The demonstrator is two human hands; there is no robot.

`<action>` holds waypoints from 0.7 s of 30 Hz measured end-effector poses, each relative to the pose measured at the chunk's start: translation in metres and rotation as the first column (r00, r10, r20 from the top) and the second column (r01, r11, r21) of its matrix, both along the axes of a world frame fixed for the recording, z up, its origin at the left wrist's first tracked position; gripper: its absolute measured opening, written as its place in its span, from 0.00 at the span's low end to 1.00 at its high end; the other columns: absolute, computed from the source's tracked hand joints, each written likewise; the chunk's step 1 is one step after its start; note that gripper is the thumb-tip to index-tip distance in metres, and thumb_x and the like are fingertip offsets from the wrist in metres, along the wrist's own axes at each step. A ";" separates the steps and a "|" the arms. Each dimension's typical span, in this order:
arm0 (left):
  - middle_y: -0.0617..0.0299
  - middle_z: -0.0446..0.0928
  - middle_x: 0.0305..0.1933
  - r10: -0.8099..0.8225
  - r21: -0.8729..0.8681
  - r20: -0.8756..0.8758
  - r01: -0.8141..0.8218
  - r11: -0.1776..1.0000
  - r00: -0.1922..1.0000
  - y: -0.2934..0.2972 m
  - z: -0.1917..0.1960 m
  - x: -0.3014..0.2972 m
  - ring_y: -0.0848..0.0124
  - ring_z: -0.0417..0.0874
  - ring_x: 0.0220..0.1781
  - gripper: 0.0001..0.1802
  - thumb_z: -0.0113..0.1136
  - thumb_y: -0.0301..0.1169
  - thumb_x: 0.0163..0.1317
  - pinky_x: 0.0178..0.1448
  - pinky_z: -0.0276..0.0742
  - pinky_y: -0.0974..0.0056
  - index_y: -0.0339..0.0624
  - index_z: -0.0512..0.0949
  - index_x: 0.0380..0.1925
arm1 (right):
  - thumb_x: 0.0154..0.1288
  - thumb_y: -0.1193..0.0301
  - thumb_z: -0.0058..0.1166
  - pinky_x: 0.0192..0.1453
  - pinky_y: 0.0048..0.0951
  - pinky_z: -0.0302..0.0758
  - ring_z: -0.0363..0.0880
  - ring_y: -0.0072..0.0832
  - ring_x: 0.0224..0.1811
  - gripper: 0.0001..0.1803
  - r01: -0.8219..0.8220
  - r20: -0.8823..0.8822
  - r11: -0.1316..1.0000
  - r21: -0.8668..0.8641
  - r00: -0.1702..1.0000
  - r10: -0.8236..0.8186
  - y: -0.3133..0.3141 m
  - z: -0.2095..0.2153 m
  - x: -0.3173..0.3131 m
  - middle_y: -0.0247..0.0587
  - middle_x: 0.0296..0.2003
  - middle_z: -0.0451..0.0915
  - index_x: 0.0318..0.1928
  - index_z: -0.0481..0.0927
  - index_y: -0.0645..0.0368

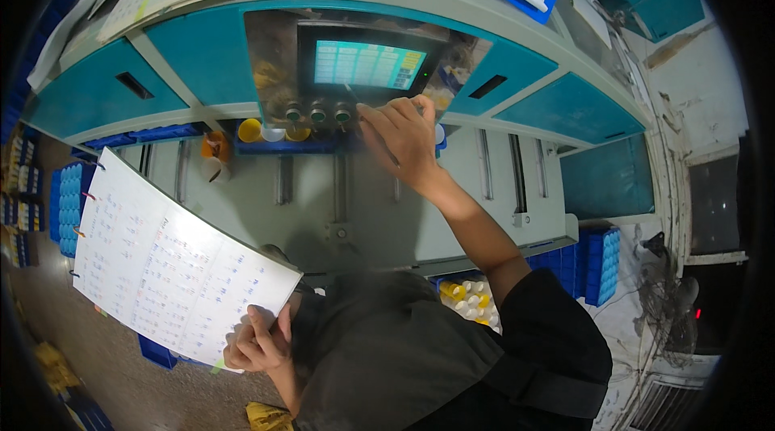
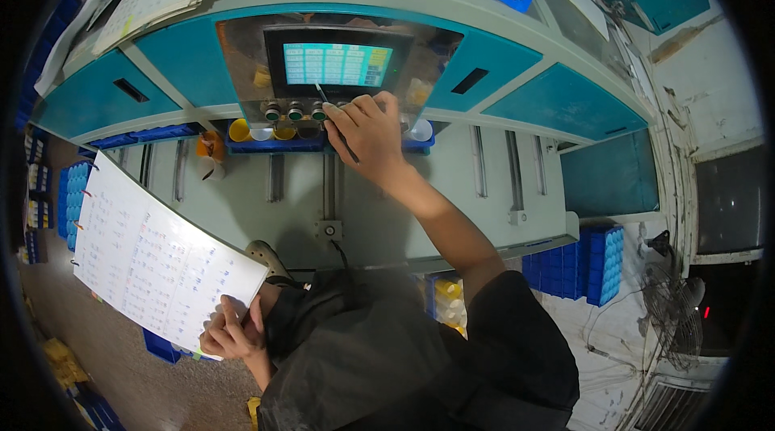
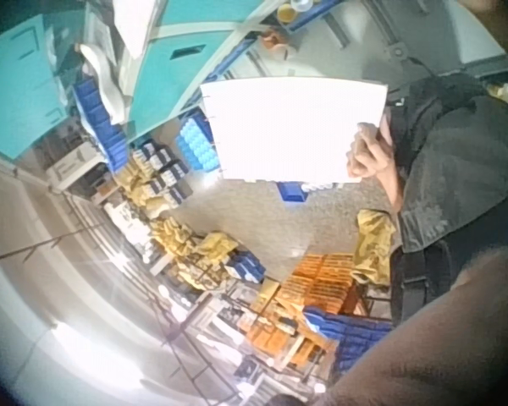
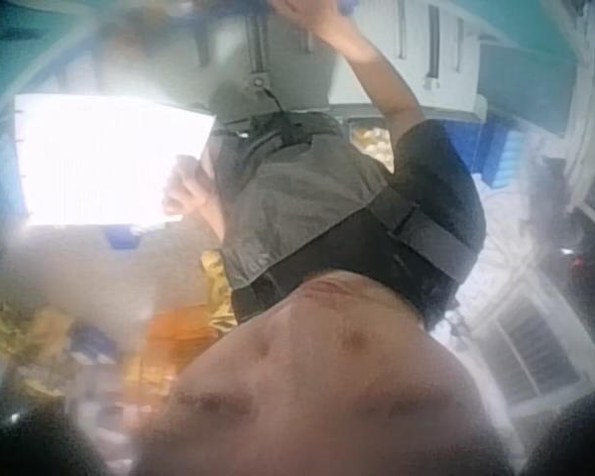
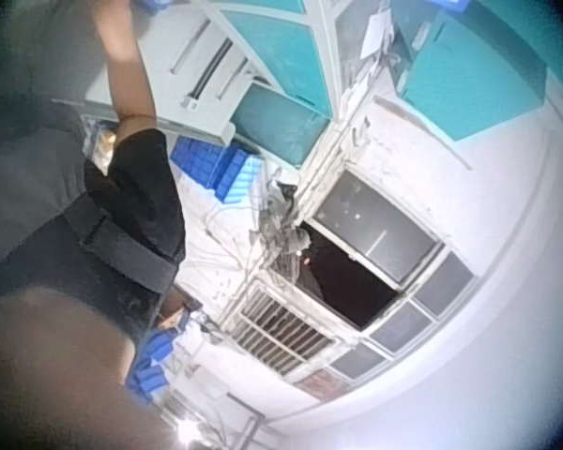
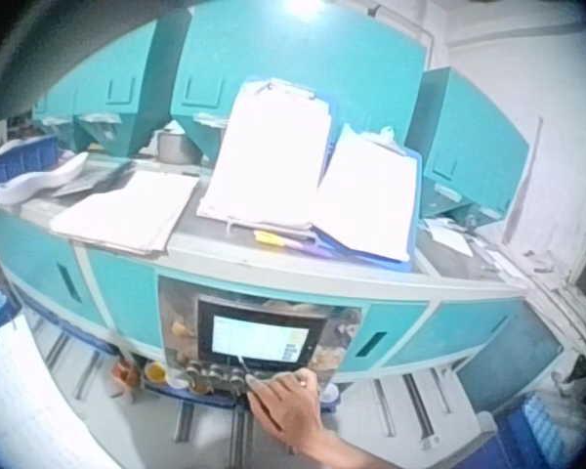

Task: The person operates a machine's touchscreen control panel using a stylus while holding a document. They then switch to a clipboard and write on it with a pen, and use a calculator to perform calculations before writing again.

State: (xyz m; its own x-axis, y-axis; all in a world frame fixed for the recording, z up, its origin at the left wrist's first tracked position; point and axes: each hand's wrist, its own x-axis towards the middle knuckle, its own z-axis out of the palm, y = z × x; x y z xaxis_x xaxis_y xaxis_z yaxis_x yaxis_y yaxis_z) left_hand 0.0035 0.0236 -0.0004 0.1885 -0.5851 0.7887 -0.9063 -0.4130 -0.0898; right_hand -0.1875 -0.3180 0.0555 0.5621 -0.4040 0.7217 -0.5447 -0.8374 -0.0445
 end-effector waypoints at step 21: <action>0.67 0.76 0.34 0.021 0.014 -0.011 -0.021 1.000 1.000 -0.001 0.001 -0.001 0.64 0.72 0.41 0.33 0.76 0.60 0.55 0.53 0.68 0.54 0.45 0.89 0.50 | 0.55 0.78 0.66 0.54 0.44 0.60 0.78 0.30 0.38 0.16 0.238 0.156 0.963 -0.128 0.964 -0.217 -0.005 0.026 -0.026 0.31 0.31 0.81 0.47 0.86 0.57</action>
